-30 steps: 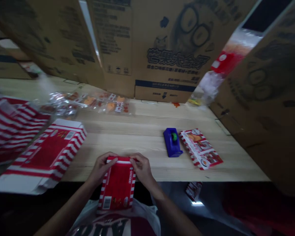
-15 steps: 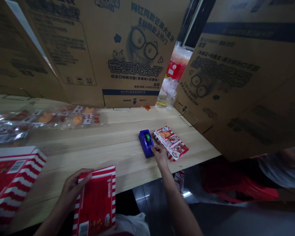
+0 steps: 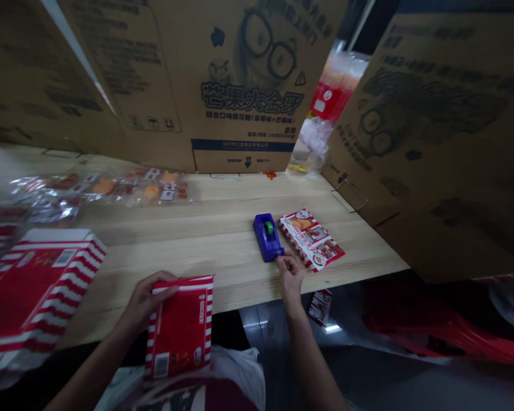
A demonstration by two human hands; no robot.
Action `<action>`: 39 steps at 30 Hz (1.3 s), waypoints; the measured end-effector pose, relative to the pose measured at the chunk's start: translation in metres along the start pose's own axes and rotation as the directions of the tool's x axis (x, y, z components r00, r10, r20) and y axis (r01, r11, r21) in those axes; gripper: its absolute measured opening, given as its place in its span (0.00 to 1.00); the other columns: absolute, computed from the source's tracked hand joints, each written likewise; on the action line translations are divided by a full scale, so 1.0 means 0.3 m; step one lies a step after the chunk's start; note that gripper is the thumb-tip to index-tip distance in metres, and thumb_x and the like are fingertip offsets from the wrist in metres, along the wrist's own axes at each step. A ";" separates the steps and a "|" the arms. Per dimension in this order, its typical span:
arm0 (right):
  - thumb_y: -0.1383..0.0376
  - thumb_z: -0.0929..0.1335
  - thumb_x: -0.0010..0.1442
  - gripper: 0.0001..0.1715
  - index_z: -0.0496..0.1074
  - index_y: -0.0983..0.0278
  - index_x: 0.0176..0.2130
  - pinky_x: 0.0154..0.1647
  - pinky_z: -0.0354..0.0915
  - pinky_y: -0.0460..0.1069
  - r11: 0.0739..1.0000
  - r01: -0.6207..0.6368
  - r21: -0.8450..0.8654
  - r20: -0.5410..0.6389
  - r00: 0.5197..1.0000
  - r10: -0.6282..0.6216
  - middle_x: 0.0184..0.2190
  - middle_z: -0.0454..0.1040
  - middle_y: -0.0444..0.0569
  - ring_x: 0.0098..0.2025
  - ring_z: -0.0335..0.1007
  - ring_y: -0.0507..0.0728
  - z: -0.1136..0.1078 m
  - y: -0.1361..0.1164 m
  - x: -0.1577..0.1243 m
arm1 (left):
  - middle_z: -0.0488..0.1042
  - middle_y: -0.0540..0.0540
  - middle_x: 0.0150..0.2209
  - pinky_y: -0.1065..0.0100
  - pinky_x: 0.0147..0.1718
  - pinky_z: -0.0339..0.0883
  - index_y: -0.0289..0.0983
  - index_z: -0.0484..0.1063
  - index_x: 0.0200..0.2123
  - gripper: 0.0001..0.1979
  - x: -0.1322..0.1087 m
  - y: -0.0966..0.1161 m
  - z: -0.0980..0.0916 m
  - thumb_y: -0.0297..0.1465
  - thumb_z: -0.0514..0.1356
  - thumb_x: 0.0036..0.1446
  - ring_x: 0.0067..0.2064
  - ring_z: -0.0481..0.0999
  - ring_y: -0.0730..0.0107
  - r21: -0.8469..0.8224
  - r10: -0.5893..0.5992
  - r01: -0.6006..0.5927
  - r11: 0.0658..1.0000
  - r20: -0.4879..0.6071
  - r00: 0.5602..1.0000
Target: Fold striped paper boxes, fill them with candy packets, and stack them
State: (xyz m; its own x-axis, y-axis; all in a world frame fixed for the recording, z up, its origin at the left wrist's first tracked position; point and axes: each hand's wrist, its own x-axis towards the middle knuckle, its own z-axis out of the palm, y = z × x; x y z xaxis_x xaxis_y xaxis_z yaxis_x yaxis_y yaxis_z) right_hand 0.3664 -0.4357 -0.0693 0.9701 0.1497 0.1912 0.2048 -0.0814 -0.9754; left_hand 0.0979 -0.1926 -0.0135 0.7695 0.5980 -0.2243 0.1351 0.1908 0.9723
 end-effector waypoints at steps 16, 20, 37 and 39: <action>0.59 0.74 0.53 0.11 0.72 0.62 0.32 0.44 0.67 0.53 0.989 0.142 0.029 0.836 0.538 -0.102 0.35 0.77 0.49 0.40 0.74 0.59 0.272 -0.361 -0.046 | 0.73 0.51 0.28 0.74 0.26 0.63 0.35 0.69 0.31 0.13 0.003 -0.015 0.011 0.36 0.68 0.47 0.27 0.71 0.74 -0.146 -0.016 0.028 0.989 0.080 0.997; 0.58 0.75 0.51 0.14 0.70 0.61 0.33 0.49 0.69 0.55 0.996 -0.013 0.090 0.786 0.615 -0.063 0.40 0.78 0.51 0.45 0.75 0.60 0.295 -0.296 -0.187 | 0.73 0.51 0.28 0.74 0.27 0.63 0.35 0.69 0.31 0.14 -0.008 -0.033 -0.017 0.36 0.69 0.47 0.27 0.71 0.73 -0.160 -0.028 0.032 0.987 0.023 0.999; 0.61 0.74 0.48 0.12 0.67 0.62 0.28 0.28 0.63 0.47 0.957 -0.274 0.098 0.565 0.806 0.173 0.23 0.71 0.42 0.25 0.67 0.52 0.323 -0.304 -0.261 | 0.75 0.46 0.41 0.71 0.37 0.69 0.38 0.77 0.41 0.13 -0.035 -0.008 -0.027 0.35 0.67 0.51 0.40 0.75 0.65 -0.014 0.060 -0.060 0.998 0.021 0.998; 0.62 0.73 0.48 0.11 0.67 0.62 0.28 0.26 0.61 0.46 0.970 -0.235 0.067 0.579 0.801 0.154 0.22 0.70 0.41 0.24 0.65 0.52 0.329 -0.311 -0.261 | 0.75 0.46 0.40 0.71 0.37 0.68 0.37 0.77 0.39 0.12 -0.035 -0.007 -0.028 0.35 0.67 0.51 0.39 0.75 0.65 -0.005 0.070 -0.070 0.998 0.033 0.997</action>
State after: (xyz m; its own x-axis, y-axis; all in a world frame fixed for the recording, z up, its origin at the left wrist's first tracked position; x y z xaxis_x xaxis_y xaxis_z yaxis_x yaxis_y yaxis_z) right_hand 0.2586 -0.3426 -0.0042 0.7326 0.6780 -0.0607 -0.0378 -0.0485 -0.9981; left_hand 0.0843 -0.1927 -0.0139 0.7973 0.5837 -0.1535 0.0782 0.1523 0.9852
